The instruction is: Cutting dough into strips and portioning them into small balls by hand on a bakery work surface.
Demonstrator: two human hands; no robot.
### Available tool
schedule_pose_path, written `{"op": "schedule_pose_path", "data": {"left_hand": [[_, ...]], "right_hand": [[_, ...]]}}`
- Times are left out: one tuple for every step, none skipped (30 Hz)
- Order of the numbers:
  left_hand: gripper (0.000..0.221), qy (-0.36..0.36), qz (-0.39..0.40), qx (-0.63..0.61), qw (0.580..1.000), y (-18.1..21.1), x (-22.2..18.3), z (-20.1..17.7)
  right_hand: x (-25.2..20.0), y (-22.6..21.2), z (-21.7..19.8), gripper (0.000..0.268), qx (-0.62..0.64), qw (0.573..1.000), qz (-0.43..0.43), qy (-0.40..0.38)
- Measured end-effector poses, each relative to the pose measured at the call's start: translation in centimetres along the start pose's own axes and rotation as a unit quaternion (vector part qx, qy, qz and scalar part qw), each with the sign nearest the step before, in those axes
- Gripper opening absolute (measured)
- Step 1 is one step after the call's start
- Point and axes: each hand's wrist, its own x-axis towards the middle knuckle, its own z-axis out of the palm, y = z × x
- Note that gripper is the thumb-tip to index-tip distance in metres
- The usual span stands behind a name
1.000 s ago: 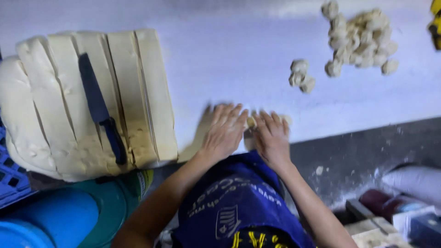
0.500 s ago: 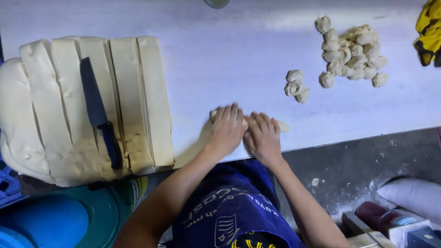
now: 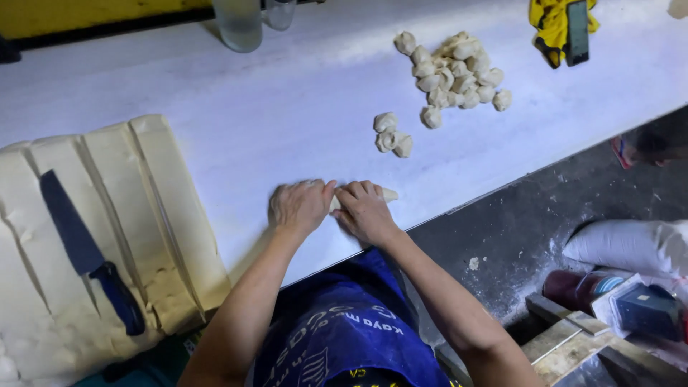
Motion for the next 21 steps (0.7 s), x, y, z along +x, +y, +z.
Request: {"op": "schedule_pose_path", "data": {"left_hand": [[0.052,0.025,-0.018,0.015,0.999,0.5,-0.6,-0.6],[0.047,0.049,-0.037,0.029,0.998,0.8,-1.2,-1.1],[0.047,0.041,-0.039,0.030,0.998,1.5,-2.0,-1.5],[0.037,0.021,-0.032,0.042,0.998,2.2,-2.9,-2.0],[0.033,0.000,-0.030,0.058,0.998,2.6,-4.1,-2.7],[0.033,-0.008,-0.037,0.063,0.997,2.9,-4.0,-3.0],[0.046,-0.044,-0.078,-0.049,0.995,3.1,-3.6,-3.3],[0.071,-0.075,-0.119,-0.162,0.977,3.2,-3.4,-3.7],[0.071,-0.072,-0.127,-0.159,0.976,3.8,-2.5,-3.9],[0.077,-0.065,-0.097,-0.157,0.981,4.3,-1.6,-4.2],[0.084,-0.059,-0.067,-0.157,0.984,5.0,-0.8,-4.4],[0.084,-0.057,-0.075,-0.157,0.983,5.9,-0.3,-2.9],[0.081,-0.107,-0.068,-0.137,0.982,6.8,0.6,-1.3],[0.079,-0.156,-0.061,-0.116,0.979,7.7,1.4,0.2],[0.079,-0.150,-0.062,-0.117,0.980,7.9,2.2,1.1],[0.070,-0.182,-0.078,-0.107,0.974,8.1,3.0,2.0],[0.061,-0.219,-0.093,-0.099,0.966,8.6,3.4,3.0],[0.061,-0.217,-0.092,-0.103,0.966,8.4,3.4,2.9],[0.057,-0.232,-0.099,-0.120,0.960,8.1,3.3,2.8],[0.052,-0.247,-0.106,-0.136,0.953,7.8,3.2,2.7],[0.052,-0.253,-0.109,-0.133,0.952,7.4,2.8,1.8]], "right_hand": [[0.2,-0.4,-2.1,0.052,0.042,0.997,0.006,-0.065],[0.4,-0.8,-4.0,0.062,0.085,0.988,0.011,-0.129],[-0.3,0.2,-4.7,0.062,0.091,0.987,0.013,-0.134],[-1.0,1.1,-5.3,0.055,0.096,0.994,0.011,-0.046],[-1.5,1.7,-5.7,0.049,0.104,0.994,0.006,0.042],[-3.0,3.2,-4.2,0.049,0.115,0.993,0.005,0.037],[-4.1,4.7,-2.7,0.068,0.158,0.981,0.102,0.038],[-5.0,6.2,-1.1,0.088,0.199,0.959,0.199,0.037],[-4.8,6.0,-1.8,0.088,0.202,0.960,0.193,0.033],[-4.5,5.8,-2.4,0.082,0.255,0.938,0.233,0.031],[-4.6,5.6,-3.2,0.075,0.303,0.912,0.274,0.027],[-4.7,6.5,-2.2,0.075,0.304,0.914,0.270,0.021],[-4.7,7.4,-1.2,0.069,0.286,0.925,0.248,-0.002],[-4.8,8.3,-0.3,0.064,0.268,0.936,0.227,-0.024],[-4.5,8.3,-0.1,0.064,0.264,0.938,0.222,-0.023],[-4.3,8.3,0.2,0.055,0.264,0.935,0.235,-0.020],[-4.6,8.3,0.4,0.046,0.262,0.931,0.253,-0.020],[-4.3,7.2,-1.7,0.046,0.258,0.932,0.252,-0.021],[-3.8,6.0,-3.6,0.044,0.280,0.926,0.248,-0.052],[-3.4,4.9,-5.4,0.043,0.301,0.918,0.243,-0.083],[-2.9,3.3,-7.2,0.043,0.307,0.916,0.245,-0.086]]}}
